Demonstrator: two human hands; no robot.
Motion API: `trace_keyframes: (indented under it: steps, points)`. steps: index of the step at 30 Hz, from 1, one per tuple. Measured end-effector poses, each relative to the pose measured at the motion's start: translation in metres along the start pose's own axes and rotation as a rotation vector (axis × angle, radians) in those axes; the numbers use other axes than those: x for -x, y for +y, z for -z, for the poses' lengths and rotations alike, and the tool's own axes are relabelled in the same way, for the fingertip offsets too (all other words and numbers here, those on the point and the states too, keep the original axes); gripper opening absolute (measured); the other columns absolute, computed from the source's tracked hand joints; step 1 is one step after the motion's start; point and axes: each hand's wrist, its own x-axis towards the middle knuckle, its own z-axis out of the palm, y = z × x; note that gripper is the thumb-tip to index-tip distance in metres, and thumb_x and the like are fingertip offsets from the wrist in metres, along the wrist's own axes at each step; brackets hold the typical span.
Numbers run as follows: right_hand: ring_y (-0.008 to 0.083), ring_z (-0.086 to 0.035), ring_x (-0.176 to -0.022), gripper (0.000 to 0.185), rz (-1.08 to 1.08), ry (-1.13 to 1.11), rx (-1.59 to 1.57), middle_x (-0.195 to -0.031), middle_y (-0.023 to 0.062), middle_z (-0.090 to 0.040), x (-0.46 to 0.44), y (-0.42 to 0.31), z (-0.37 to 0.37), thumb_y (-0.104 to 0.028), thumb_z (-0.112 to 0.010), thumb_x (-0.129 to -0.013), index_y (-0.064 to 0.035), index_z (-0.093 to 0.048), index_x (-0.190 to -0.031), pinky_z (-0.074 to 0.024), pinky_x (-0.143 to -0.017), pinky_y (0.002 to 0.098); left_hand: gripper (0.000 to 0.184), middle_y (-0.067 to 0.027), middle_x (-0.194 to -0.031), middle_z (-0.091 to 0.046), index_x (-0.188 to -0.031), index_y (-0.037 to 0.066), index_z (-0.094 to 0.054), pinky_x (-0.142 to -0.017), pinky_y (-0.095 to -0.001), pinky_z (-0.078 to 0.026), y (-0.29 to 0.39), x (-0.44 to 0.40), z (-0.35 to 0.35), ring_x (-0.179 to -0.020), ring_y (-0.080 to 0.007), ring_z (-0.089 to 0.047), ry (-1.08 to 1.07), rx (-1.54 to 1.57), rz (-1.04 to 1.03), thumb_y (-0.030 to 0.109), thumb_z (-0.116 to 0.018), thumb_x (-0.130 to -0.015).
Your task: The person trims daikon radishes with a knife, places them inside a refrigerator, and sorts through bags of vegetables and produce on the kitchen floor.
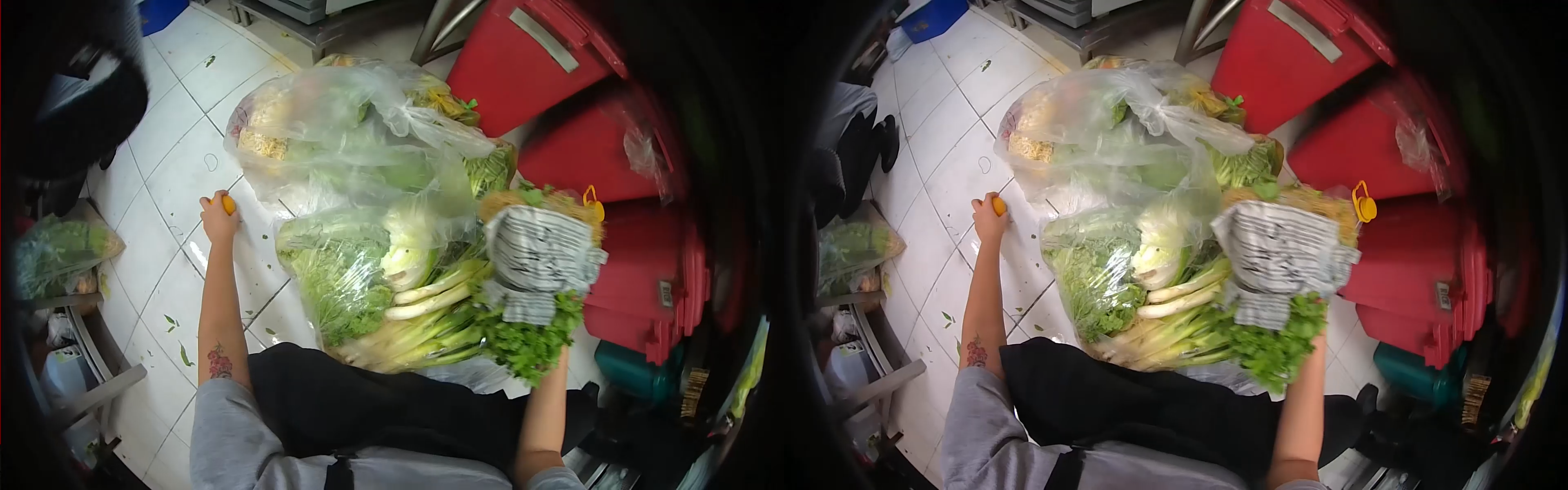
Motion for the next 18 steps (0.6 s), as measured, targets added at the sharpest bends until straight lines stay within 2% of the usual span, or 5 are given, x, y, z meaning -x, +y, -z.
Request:
trace_keyframes:
  steps: [4, 7, 9, 12, 18]
  points:
    - [0.0295, -0.040, -0.130, 0.109, 0.034, 0.073, 0.521, -0.140, 0.0229, -0.040, 0.015, -0.023, 0.026, -0.041, -0.082, -0.068, 0.0067, -0.021, -0.143, -0.0319, -0.108, 0.0366, 0.051, -0.0134, -0.124, -0.048, -0.114, 0.018, -0.052, -0.079, -0.0377, -0.055, -0.011, -0.008, -0.012, -0.092, -0.0334, -0.061, 0.107, 0.218, 0.364, 0.031, -0.073, -0.070]
    - [0.0302, -0.039, -0.131, 0.115, -0.032, 0.127, 0.973, -0.141, 0.0250, -0.038, -0.004, 0.016, 0.022, -0.043, -0.083, -0.066, 0.0087, -0.016, -0.145, -0.0308, -0.108, 0.0360, 0.051, -0.0094, -0.110, -0.057, -0.117, 0.016, -0.050, -0.064, -0.0314, -0.057, -0.034, -0.019, -0.025, -0.081, -0.0242, -0.064, -0.260, 1.193, 0.579, 0.038, -0.069, -0.075]
    - [0.0308, -0.040, -0.130, 0.119, -0.079, 0.144, 1.168, -0.142, 0.0276, -0.037, -0.020, 0.050, 0.015, -0.043, -0.083, -0.066, 0.0117, -0.013, -0.144, -0.0309, -0.108, 0.0353, 0.051, -0.0080, -0.102, -0.060, -0.119, 0.013, -0.048, -0.058, -0.0287, -0.056, -0.008, -0.011, -0.007, -0.077, -0.0205, -0.065, -0.313, 1.262, 0.446, 0.038, -0.067, -0.078]
    - [0.0317, -0.037, -0.132, 0.124, -0.144, 0.103, 0.954, -0.143, 0.0299, -0.033, -0.030, 0.028, 0.001, -0.043, -0.084, -0.065, 0.0149, -0.008, -0.143, -0.0284, -0.109, 0.0348, 0.052, -0.0085, -0.102, -0.061, -0.124, 0.011, -0.044, -0.060, -0.0277, -0.056, 0.048, 0.007, 0.036, -0.079, -0.0192, -0.066, -0.320, 1.419, 0.245, 0.038, -0.062, -0.083]
    - [0.0231, -0.046, -0.122, 0.104, -0.121, 0.222, 0.619, -0.135, 0.0178, -0.045, -0.031, 0.045, 0.026, -0.027, -0.080, -0.074, 0.0052, -0.014, -0.147, -0.0373, -0.101, 0.0308, 0.065, -0.0122, -0.114, -0.058, -0.139, 0.015, -0.034, -0.065, -0.0279, -0.056, 0.178, 0.052, 0.132, -0.086, -0.0203, -0.065, -0.590, 1.408, -0.228, 0.039, -0.061, -0.084]
